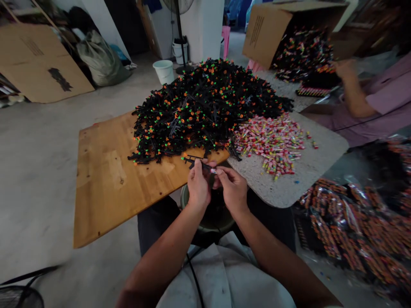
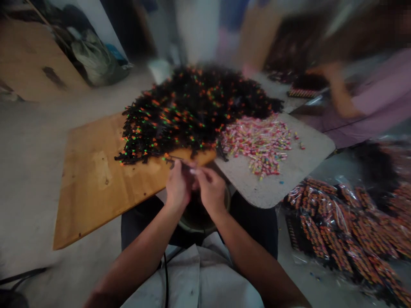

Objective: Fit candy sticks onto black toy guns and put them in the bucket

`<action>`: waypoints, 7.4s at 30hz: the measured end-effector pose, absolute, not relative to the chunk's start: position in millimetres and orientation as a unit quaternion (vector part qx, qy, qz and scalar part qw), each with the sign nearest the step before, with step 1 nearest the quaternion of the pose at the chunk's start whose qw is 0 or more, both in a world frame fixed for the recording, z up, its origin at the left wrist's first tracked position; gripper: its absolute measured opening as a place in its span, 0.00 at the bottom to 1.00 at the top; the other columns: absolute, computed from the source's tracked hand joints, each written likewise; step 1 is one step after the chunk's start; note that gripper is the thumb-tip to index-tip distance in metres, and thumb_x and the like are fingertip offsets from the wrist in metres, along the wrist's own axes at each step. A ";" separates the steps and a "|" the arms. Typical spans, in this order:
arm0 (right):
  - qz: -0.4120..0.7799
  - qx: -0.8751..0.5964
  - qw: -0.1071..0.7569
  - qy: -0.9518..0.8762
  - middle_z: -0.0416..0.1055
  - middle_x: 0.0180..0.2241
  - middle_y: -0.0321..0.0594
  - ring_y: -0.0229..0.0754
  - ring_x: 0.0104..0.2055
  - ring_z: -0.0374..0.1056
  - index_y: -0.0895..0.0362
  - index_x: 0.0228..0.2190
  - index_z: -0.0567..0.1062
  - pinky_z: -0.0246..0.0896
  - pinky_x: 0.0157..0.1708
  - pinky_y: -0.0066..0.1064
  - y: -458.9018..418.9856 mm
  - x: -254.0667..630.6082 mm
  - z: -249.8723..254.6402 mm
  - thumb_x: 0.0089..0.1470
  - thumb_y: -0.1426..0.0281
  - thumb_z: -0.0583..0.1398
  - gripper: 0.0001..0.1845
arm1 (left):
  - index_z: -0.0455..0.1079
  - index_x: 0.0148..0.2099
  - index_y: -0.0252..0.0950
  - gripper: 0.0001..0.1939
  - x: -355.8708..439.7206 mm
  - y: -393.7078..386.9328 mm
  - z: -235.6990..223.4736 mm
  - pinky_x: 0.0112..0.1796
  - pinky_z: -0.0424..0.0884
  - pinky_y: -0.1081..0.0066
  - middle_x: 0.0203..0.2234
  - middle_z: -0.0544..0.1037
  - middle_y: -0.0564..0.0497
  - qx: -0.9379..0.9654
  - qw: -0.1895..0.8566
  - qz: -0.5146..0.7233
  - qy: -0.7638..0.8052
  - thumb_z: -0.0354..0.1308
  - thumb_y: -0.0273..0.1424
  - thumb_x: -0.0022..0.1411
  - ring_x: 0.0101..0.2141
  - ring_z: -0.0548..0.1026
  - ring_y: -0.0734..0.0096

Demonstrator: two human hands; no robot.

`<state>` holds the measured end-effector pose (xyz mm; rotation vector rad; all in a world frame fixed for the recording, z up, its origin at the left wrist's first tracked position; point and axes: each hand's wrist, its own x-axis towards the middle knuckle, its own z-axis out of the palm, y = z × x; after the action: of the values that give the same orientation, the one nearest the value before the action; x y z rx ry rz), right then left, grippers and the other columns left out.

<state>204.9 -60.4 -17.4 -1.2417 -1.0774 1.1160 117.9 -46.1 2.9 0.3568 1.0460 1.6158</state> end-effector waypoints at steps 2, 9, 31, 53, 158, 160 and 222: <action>0.463 -0.525 0.560 -0.444 0.79 0.28 0.37 0.38 0.23 0.70 0.56 0.43 0.83 0.70 0.26 0.31 -58.2 209.1 -12.9 0.60 0.53 0.65 0.21 | 0.74 0.42 0.34 0.26 112.7 -49.8 -6.2 0.24 0.70 0.75 0.28 0.81 0.49 0.176 0.591 0.653 0.439 0.61 0.56 0.67 0.22 0.76 0.72; 0.471 -0.546 0.427 -0.546 0.74 0.22 0.33 0.37 0.21 0.69 0.56 0.37 0.81 0.64 0.25 0.27 -47.1 258.0 -33.6 0.63 0.57 0.62 0.15 | 0.75 0.34 0.36 0.28 59.5 -86.1 -28.2 0.29 0.71 0.72 0.17 0.75 0.53 0.397 0.537 0.435 0.604 0.65 0.58 0.60 0.21 0.74 0.70; 0.077 -0.837 0.018 -0.541 0.77 0.53 0.63 0.58 0.53 0.78 0.63 0.56 0.75 0.69 0.50 0.42 -7.4 390.5 -33.9 0.68 0.51 0.57 0.29 | 0.79 0.50 0.27 0.37 180.6 103.0 -9.3 0.52 0.74 0.50 0.48 0.81 0.21 0.683 0.198 0.060 0.700 0.60 0.60 0.64 0.53 0.80 0.33; 0.028 -0.721 -0.019 -0.692 0.73 0.58 0.61 0.55 0.53 0.76 0.62 0.55 0.77 0.69 0.48 0.39 20.9 368.6 -36.5 0.71 0.67 0.54 0.19 | 0.67 0.40 0.38 0.16 121.5 33.7 -11.9 0.17 0.55 0.79 0.25 0.77 0.57 0.345 0.569 0.573 0.479 0.68 0.41 0.58 0.16 0.66 0.81; 0.652 -0.472 0.405 -0.434 0.77 0.25 0.34 0.38 0.21 0.69 0.55 0.37 0.77 0.65 0.20 0.27 -63.6 262.5 -49.6 0.53 0.51 0.69 0.21 | 0.73 0.41 0.36 0.23 92.7 -32.3 -40.9 0.31 0.69 0.73 0.33 0.78 0.49 0.436 0.371 0.591 0.568 0.56 0.52 0.70 0.32 0.75 0.68; 0.582 -0.512 0.360 -0.519 0.79 0.30 0.38 0.42 0.29 0.74 0.56 0.35 0.80 0.70 0.27 0.31 -50.5 283.5 -57.1 0.56 0.51 0.67 0.20 | 0.75 0.41 0.36 0.23 71.7 -29.1 -45.8 0.33 0.71 0.72 0.33 0.77 0.49 0.438 0.326 0.583 0.602 0.52 0.51 0.72 0.33 0.75 0.67; 0.510 -0.419 0.430 -0.616 0.79 0.31 0.37 0.37 0.25 0.71 0.55 0.43 0.83 0.67 0.26 0.30 -6.8 268.8 21.0 0.58 0.56 0.69 0.18 | 0.77 0.48 0.36 0.17 49.4 -4.9 63.2 0.22 0.64 0.78 0.25 0.76 0.56 0.752 0.492 0.144 0.414 0.59 0.45 0.69 0.20 0.70 0.78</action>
<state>268.8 -6.8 21.0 -1.0463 -1.5375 1.2722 49.4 -4.9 63.2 1.8244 1.0058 0.3506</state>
